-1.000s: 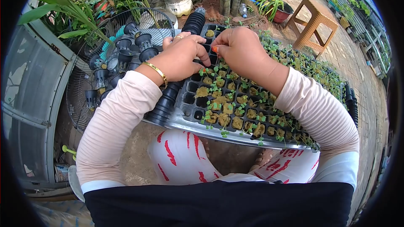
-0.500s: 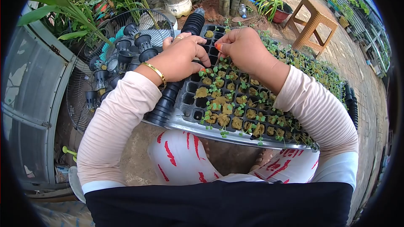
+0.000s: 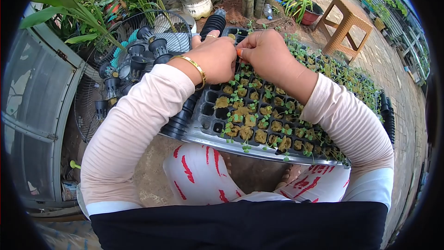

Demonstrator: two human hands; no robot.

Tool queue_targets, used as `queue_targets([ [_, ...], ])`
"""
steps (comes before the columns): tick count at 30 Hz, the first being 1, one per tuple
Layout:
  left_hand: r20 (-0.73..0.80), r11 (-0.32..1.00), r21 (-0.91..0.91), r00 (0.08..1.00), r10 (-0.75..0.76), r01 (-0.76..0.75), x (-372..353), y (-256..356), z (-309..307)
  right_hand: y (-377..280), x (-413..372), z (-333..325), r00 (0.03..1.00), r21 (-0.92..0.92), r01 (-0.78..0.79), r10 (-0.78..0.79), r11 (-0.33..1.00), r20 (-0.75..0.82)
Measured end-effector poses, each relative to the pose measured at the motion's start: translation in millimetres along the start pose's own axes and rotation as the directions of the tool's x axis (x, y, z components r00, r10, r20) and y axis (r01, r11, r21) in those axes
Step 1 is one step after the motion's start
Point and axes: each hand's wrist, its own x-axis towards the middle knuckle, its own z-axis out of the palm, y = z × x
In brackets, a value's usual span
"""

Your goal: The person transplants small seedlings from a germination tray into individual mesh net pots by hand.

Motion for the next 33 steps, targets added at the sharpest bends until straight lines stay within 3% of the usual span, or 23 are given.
queue_targets([
  [8, -0.058, 1.000, 0.019, 0.998, -0.002, 0.003, -7.6, -0.5, -1.0, -6.3, -2.6, -12.6, 0.997, 0.001, 0.033, -0.033, 0.999, -0.071],
  [11, 0.006, 0.997, -0.075, 1.000, 0.014, -0.013, -4.0, -10.4, -8.4, -10.9, -2.8, -22.5, 0.991, 0.050, 0.064, -0.058, 0.997, -0.121],
  [13, 0.025, 0.974, -0.203, 0.994, 0.108, -0.101, 0.3, -19.5, -12.4, -16.5, -4.5, -30.0, 0.990, 0.124, 0.058, -0.041, 0.991, -0.132],
  [18, -0.023, 0.853, -0.484, 0.977, 0.211, -0.196, -2.0, -36.5, -17.8, -16.1, -6.7, -42.3, 0.983, 0.234, 0.080, -0.038, 0.969, -0.179],
  [20, 0.012, 0.849, -0.508, 0.985, 0.175, -0.144, -8.5, -36.6, -27.5, -14.9, -7.2, -46.9, 0.978, 0.469, 0.111, -0.012, 0.876, -0.210],
  [23, -0.105, 0.664, -0.731, 0.988, 0.117, -0.156, -18.7, -41.2, -34.9, -20.2, -14.1, -61.1, 0.974, 0.491, 0.145, -0.038, 0.859, -0.222],
  [24, -0.109, 0.667, -0.727, 0.987, 0.119, -0.161, -21.1, -42.4, -37.6, -22.6, -16.3, -65.9, 0.972, 0.509, 0.172, -0.062, 0.843, -0.227],
  [26, -0.172, 0.525, -0.820, 0.974, 0.148, -0.225, -25.1, -43.0, -42.4, -26.7, -21.7, -73.5, 0.977, 0.548, 0.170, -0.067, 0.819, -0.203],
  [28, -0.187, 0.503, -0.829, 0.969, 0.159, -0.243, -27.6, -39.9, -47.9, -29.2, -28.1, -79.0, 0.985, 0.656, 0.165, -0.087, 0.737, -0.150],
  [30, -0.194, 0.401, -0.877, 0.959, 0.207, -0.264, -30.2, -32.1, -53.6, -31.4, -35.7, -84.0, 0.985, 0.631, 0.163, -0.088, 0.758, -0.149],
  [32, -0.182, 0.393, -0.880, 0.954, 0.239, -0.266, -30.3, -24.3, -58.4, -34.3, -46.4, -88.9, 0.965, 0.320, 0.261, -0.234, 0.911, -0.120],
  [33, -0.155, 0.341, -0.911, 0.960, 0.235, -0.231, -30.8, -16.7, -60.3, -29.1, -46.9, -82.7, 0.906, 0.266, 0.419, -0.378, 0.868, -0.192],
])
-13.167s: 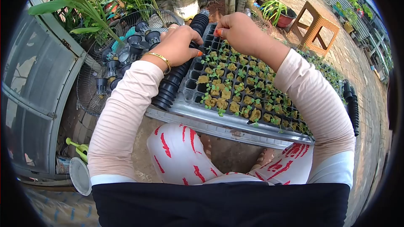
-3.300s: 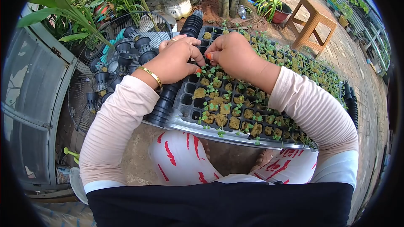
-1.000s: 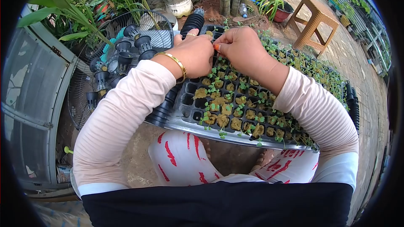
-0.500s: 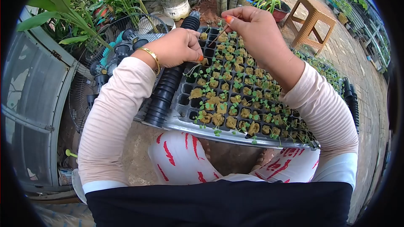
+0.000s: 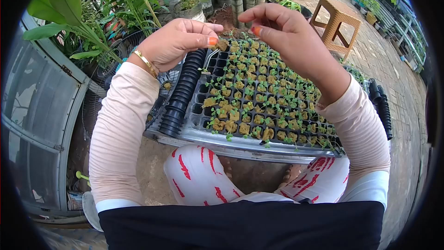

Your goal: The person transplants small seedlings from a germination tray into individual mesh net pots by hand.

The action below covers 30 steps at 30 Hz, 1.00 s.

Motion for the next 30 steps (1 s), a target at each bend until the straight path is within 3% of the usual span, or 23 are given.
queue_targets([
  [1, 0.009, 0.998, -0.064, 1.000, -0.027, 0.027, 1.8, 4.5, 7.3, -5.1, -4.2, -2.6, 1.000, -0.001, 0.004, -0.004, 1.000, -0.008],
  [3, 0.005, 0.998, -0.050, 1.000, -0.029, 0.029, 6.3, 12.9, 21.7, -17.9, -16.9, -8.8, 0.988, -0.225, 0.119, -0.093, 0.967, 0.123],
  [4, 0.049, 0.997, -0.069, 0.999, -0.017, 0.020, 9.6, 19.3, 29.9, -19.7, -21.3, -9.2, 0.977, -0.233, 0.209, -0.193, 0.950, 0.090],
  [7, 0.110, 0.995, -0.090, 0.994, -0.026, 0.036, 22.5, 29.4, 42.7, -22.5, -33.7, -19.9, 0.963, -0.300, 0.269, -0.261, 0.915, 0.068],
  [9, 0.164, 0.991, -0.127, 0.986, -0.027, 0.048, 32.7, 36.4, 54.3, -25.3, -44.2, -28.7, 0.965, -0.308, 0.251, -0.263, 0.918, 0.003],
  [16, 0.278, 0.979, -0.194, 0.960, -0.006, 0.062, 75.8, 57.6, 107.0, -31.8, -91.8, -78.5, 0.951, -0.144, -0.013, -0.032, 0.990, -0.308],
  [19, 0.306, 0.950, -0.293, 0.952, -0.014, 0.108, 106.2, 60.2, 137.8, -21.4, -115.1, -103.4, 0.870, -0.062, 0.026, -0.053, 0.998, -0.490],
  [23, 0.264, 0.974, -0.158, 0.958, -0.114, 0.160, 142.0, 68.4, 202.0, -13.6, -149.8, -142.8, 0.728, 0.019, 0.023, -0.004, 1.000, -0.686],
  [25, 0.192, 0.996, 0.009, 0.978, -0.085, 0.085, 161.3, 65.4, 235.6, -5.6, -165.6, -165.9, 0.686, 0.037, -0.021, 0.042, 0.999, -0.726],
  [30, 0.269, 0.934, 0.342, 0.963, 0.007, -0.102, 210.6, 62.5, 316.1, 2.1, -204.5, -221.5, 0.540, 0.112, -0.004, 0.096, 0.994, -0.836],
])
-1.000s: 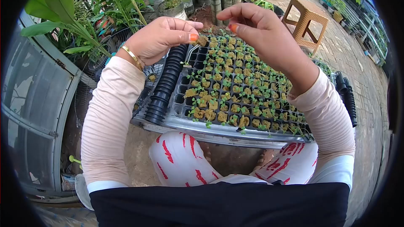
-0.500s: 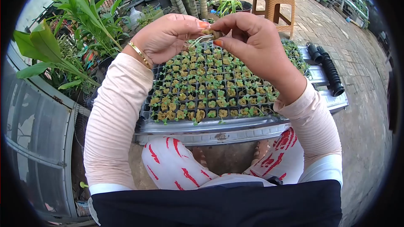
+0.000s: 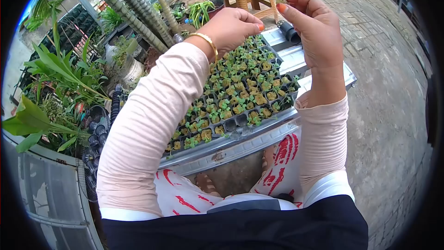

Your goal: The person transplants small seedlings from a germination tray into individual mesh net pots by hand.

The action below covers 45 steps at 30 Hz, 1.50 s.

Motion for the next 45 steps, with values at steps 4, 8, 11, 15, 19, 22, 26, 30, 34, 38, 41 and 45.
queue_targets([
  [4, 0.037, 0.900, 0.381, 0.977, 0.212, -0.210, 47.7, 15.0, 43.1, -3.9, 7.9, -44.1, 0.990, -0.010, -0.024, 0.022, 1.000, -0.138],
  [8, 0.179, 0.642, 0.597, 0.860, 0.479, -0.482, 74.3, 22.5, 86.3, -7.0, 10.7, -87.5, 0.971, 0.004, -0.105, 0.103, 0.994, -0.213],
  [11, 0.315, 0.545, 0.633, 0.826, 0.468, -0.550, 83.4, 28.9, 117.4, -9.9, 8.1, -103.2, 0.960, 0.083, -0.139, 0.155, 0.987, -0.233],
  [15, 0.373, 0.460, 0.573, 0.716, 0.590, -0.678, 85.4, 35.9, 152.3, -12.2, 7.4, -122.0, 0.947, 0.081, -0.118, 0.136, 0.990, -0.289],
  [19, 0.336, 0.508, 0.599, 0.770, 0.543, -0.619, 83.3, 42.5, 173.9, -16.4, 4.8, -128.2, 0.935, 0.072, -0.085, 0.105, 0.994, -0.339],
  [22, 0.319, 0.479, 0.662, 0.795, 0.516, -0.576, 84.7, 42.3, 185.7, -16.9, 4.0, -132.5, 0.938, 0.084, -0.077, 0.101, 0.994, -0.331],
  [26, 0.286, 0.451, 0.716, 0.813, 0.507, -0.533, 81.0, 40.1, 197.7, -18.1, 2.7, -133.5, 0.932, 0.082, -0.067, 0.092, 0.994, -0.350],
  [30, 0.297, 0.513, 0.703, 0.858, 0.418, -0.493, 73.6, 45.2, 198.9, -19.2, 1.4, -132.0, 0.934, 0.088, -0.071, 0.097, 0.994, -0.344],
  [34, 0.323, 0.439, 0.738, 0.839, 0.438, -0.513, 69.1, 38.1, 203.7, -20.6, 0.7, -132.6, 0.943, 0.090, -0.070, 0.095, 0.994, -0.319],
  [38, 0.209, 0.563, 0.694, 0.874, 0.439, -0.448, 61.8, 33.5, 202.5, -22.9, 0.3, -134.1, 0.943, 0.104, -0.072, 0.101, 0.992, -0.317],
  [41, 0.188, 0.606, 0.644, 0.864, 0.467, -0.467, 49.8, 34.9, 193.1, -25.7, 0.2, -133.9, 0.951, 0.089, -0.064, 0.087, 0.994, -0.296],
  [45, 0.150, 0.691, 0.513, 0.846, 0.512, -0.509, 27.4, 38.7, 163.3, -26.3, 0.2, -126.7, 0.963, 0.122, -0.085, 0.113, 0.989, -0.246],
])
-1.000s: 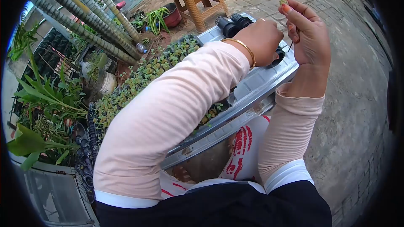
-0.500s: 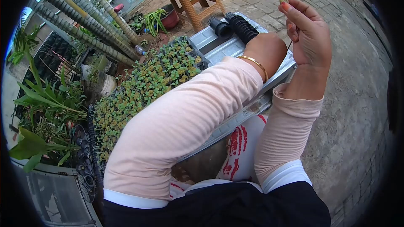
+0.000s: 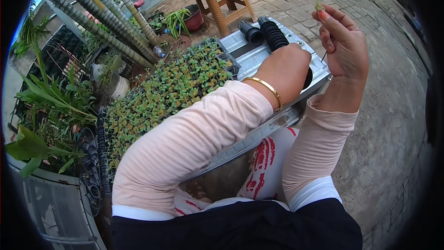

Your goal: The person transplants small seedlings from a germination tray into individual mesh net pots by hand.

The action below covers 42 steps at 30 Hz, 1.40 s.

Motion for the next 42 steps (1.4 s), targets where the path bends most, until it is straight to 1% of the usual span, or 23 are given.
queue_targets([
  [2, -0.071, 1.000, -0.021, 0.997, -0.007, 0.005, -16.3, -6.5, -18.7, 0.6, -1.2, 7.5, 0.999, 0.018, -0.007, 0.006, 1.000, 0.039],
  [4, -0.194, 0.937, -0.349, 0.978, -0.078, 0.005, -37.1, -15.0, -42.7, 1.7, -3.0, 16.8, 0.994, 0.025, -0.017, 0.014, 1.000, 0.105],
  [5, -0.129, 0.823, -0.559, 0.970, -0.204, 0.098, -49.9, -14.0, -59.8, -0.4, -6.9, 25.7, 0.988, 0.023, -0.009, 0.005, 1.000, 0.153],
  [6, -0.040, 0.655, -0.734, 0.951, -0.307, 0.181, -64.3, -11.6, -78.5, -0.4, -11.2, 36.9, 0.986, 0.027, -0.009, 0.004, 1.000, 0.169],
  [8, 0.024, 0.471, -0.842, 0.891, -0.452, 0.262, -97.5, -11.5, -113.7, 0.3, -19.8, 60.2, 0.975, 0.032, -0.007, -0.001, 0.999, 0.224],
  [9, 0.035, 0.391, -0.883, 0.868, -0.495, 0.259, -114.9, -13.9, -127.4, 0.8, -23.5, 67.2, 0.952, 0.030, -0.042, 0.031, 0.999, 0.304],
  [12, -0.009, 0.000, -1.000, 0.867, -0.499, -0.010, -173.7, -24.4, -149.5, 6.3, -43.3, 103.5, 0.905, 0.052, -0.104, 0.073, 0.993, 0.419],
  [13, -0.026, 0.011, -1.000, 0.860, -0.510, -0.024, -191.1, -24.7, -154.8, 9.1, -51.6, 116.3, 0.891, 0.061, -0.115, 0.076, 0.992, 0.448],
  [15, -0.051, -0.236, -0.956, 0.889, -0.454, -0.175, -221.6, -24.0, -161.2, 12.8, -67.4, 135.8, 0.841, 0.059, -0.148, 0.094, 0.987, 0.532],
  [16, -0.066, -0.227, -0.955, 0.882, -0.467, -0.192, -233.3, -21.0, -161.1, 13.1, -76.8, 146.7, 0.823, 0.060, -0.157, 0.097, 0.986, 0.560],
  [18, -0.192, -0.152, -0.945, 0.869, -0.456, -0.289, -253.3, -15.6, -160.2, 15.8, -93.5, 165.9, 0.792, 0.066, -0.198, 0.120, 0.978, 0.599],
  [20, -0.261, 0.084, -0.962, 0.797, -0.544, -0.258, -275.0, -15.9, -157.6, 19.9, -113.2, 186.1, 0.780, 0.134, -0.254, 0.121, 0.958, 0.614],
  [22, -0.276, 0.192, -0.961, 0.750, -0.601, -0.199, -287.2, -13.8, -156.6, 21.1, -129.4, 200.9, 0.722, 0.130, -0.327, 0.159, 0.936, 0.673],
  [24, -0.328, 0.191, -0.944, 0.727, -0.603, -0.268, -296.2, -12.1, -152.1, 24.0, -145.9, 214.2, 0.681, 0.113, -0.361, 0.179, 0.926, 0.710],
  [26, -0.481, 0.476, -0.859, 0.612, -0.628, -0.187, -305.7, -12.9, -151.0, 27.3, -160.0, 224.8, 0.629, 0.080, -0.399, 0.209, 0.914, 0.749],
  [27, -0.507, 0.553, -0.822, 0.617, -0.602, -0.136, -311.7, -12.8, -153.2, 29.9, -167.2, 229.5, 0.605, 0.087, -0.434, 0.219, 0.897, 0.765],
  [28, -0.510, 0.555, -0.821, 0.608, -0.608, -0.134, -316.9, -14.2, -155.2, 34.0, -173.7, 233.6, 0.583, 0.095, -0.468, 0.226, 0.879, 0.781],
  [30, -0.524, 0.698, -0.715, 0.630, -0.573, 0.039, -324.8, -14.1, -160.7, 36.3, -185.5, 240.5, 0.543, 0.089, -0.512, 0.243, 0.854, 0.804],
  [32, -0.547, 0.731, -0.681, 0.632, -0.549, 0.045, -328.9, -15.9, -164.5, 41.1, -193.9, 246.7, 0.503, 0.083, -0.551, 0.252, 0.830, 0.827],
  [34, -0.548, 0.715, -0.693, 0.577, -0.606, 0.092, -334.6, -19.5, -162.0, 51.5, -200.5, 250.4, 0.501, 0.139, -0.574, 0.211, 0.807, 0.839],
  [36, -0.570, 0.733, -0.672, 0.561, -0.600, 0.101, -335.0, -25.5, -160.6, 55.8, -202.6, 250.8, 0.486, 0.149, -0.596, 0.208, 0.789, 0.849],
  [38, -0.589, 0.785, -0.612, 0.608, -0.533, 0.095, -335.5, -31.0, -160.1, 58.5, -203.6, 251.2, 0.479, 0.160, -0.614, 0.204, 0.773, 0.854],
  [42, -0.596, 0.798, -0.585, 0.591, -0.544, 0.145, -335.0, -34.1, -161.2, 59.4, -204.3, 251.0, 0.474, 0.133, -0.621, 0.234, 0.772, 0.849],
])
